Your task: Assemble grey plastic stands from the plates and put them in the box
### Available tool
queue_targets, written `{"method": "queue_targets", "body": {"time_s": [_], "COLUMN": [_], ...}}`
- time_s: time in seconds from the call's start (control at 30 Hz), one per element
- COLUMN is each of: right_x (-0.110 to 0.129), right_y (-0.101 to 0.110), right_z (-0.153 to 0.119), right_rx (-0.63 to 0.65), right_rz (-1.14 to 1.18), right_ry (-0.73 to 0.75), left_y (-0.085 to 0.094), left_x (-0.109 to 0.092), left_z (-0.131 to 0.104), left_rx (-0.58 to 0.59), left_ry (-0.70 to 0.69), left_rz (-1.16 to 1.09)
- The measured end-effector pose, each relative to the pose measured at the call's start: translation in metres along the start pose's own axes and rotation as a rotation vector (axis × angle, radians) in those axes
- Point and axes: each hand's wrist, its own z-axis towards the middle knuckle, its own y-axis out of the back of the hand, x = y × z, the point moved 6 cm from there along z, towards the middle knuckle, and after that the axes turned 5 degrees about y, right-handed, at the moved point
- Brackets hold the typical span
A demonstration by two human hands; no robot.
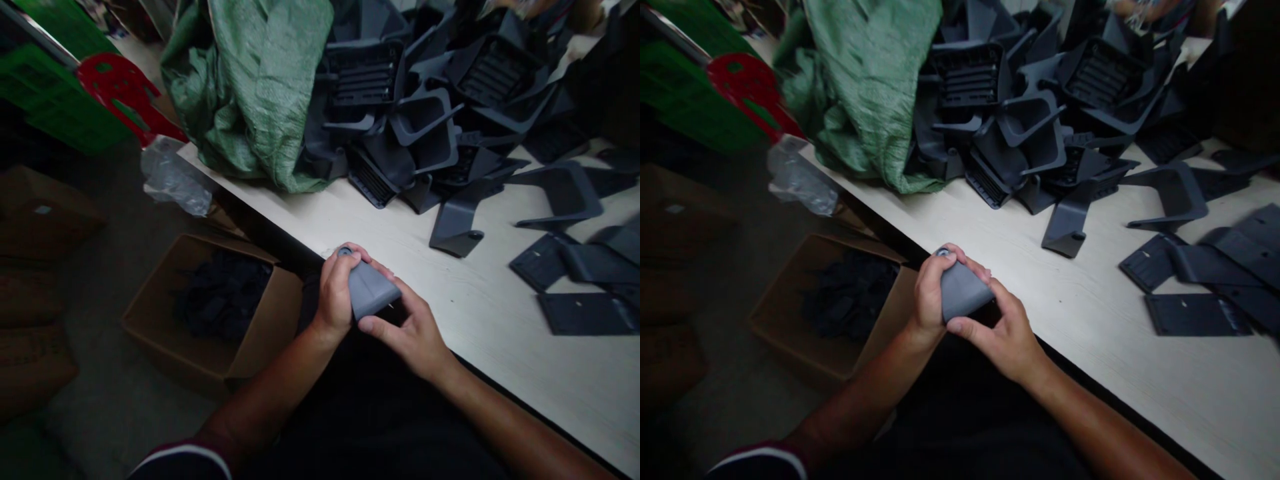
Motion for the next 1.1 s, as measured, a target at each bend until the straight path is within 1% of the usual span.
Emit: {"method": "queue_targets", "body": {"time_s": [0.13, 0.27, 0.33, 0.43, 0.6, 0.7, 0.8, 0.83, 0.87, 0.9, 0.93, 1.0, 1.07, 1.1], "right_x": [0.001, -0.008, -0.015, -0.025, -0.042, -0.052, -0.06, -0.061, -0.063, -0.064, -0.064, -0.064, -0.063, -0.062], "right_y": [0.004, 0.018, 0.025, 0.031, 0.033, 0.037, 0.039, 0.04, 0.04, 0.04, 0.04, 0.041, 0.041, 0.041], "right_z": [0.012, 0.014, 0.016, 0.021, 0.038, 0.049, 0.053, 0.053, 0.052, 0.051, 0.05, 0.049, 0.048, 0.048], "right_rx": [0.1, 0.178, 0.198, 0.216, 0.194, 0.15, 0.123, 0.125, 0.129, 0.129, 0.122, 0.09, 0.071, 0.068], "right_rz": [-0.01, -0.04, -0.045, -0.048, -0.092, -0.176, -0.229, -0.232, -0.232, -0.228, -0.222, -0.207, -0.2, -0.201], "right_ry": [-0.044, -0.142, -0.201, -0.254, -0.286, -0.264, -0.264, -0.273, -0.284, -0.296, -0.308, -0.328, -0.339, -0.337], "left_y": [0.003, 0.005, 0.007, 0.014, 0.033, 0.051, 0.07, 0.078, 0.088, 0.102, 0.118, 0.159, 0.207, 0.232], "left_x": [-0.004, -0.004, -0.003, -0.003, -0.004, -0.009, -0.014, -0.016, -0.018, -0.022, -0.026, -0.037, -0.051, -0.059], "left_z": [0.006, 0.01, 0.014, 0.021, 0.027, 0.024, 0.014, 0.01, 0.005, 0.001, -0.003, -0.011, -0.015, -0.016], "left_rx": [-0.003, 0.009, 0.01, -0.008, -0.033, -0.08, -0.064, -0.075, -0.113, -0.182, -0.282, -0.531, -0.782, -0.903], "left_ry": [0.008, 0.059, 0.07, 0.072, 0.145, 0.163, 0.178, 0.186, 0.189, 0.186, 0.174, 0.115, 0.016, -0.061], "left_rz": [-0.064, -0.116, -0.096, 0.012, 0.142, 0.118, 0.057, 0.042, 0.029, 0.015, -0.007, -0.079, -0.154, -0.177]}}
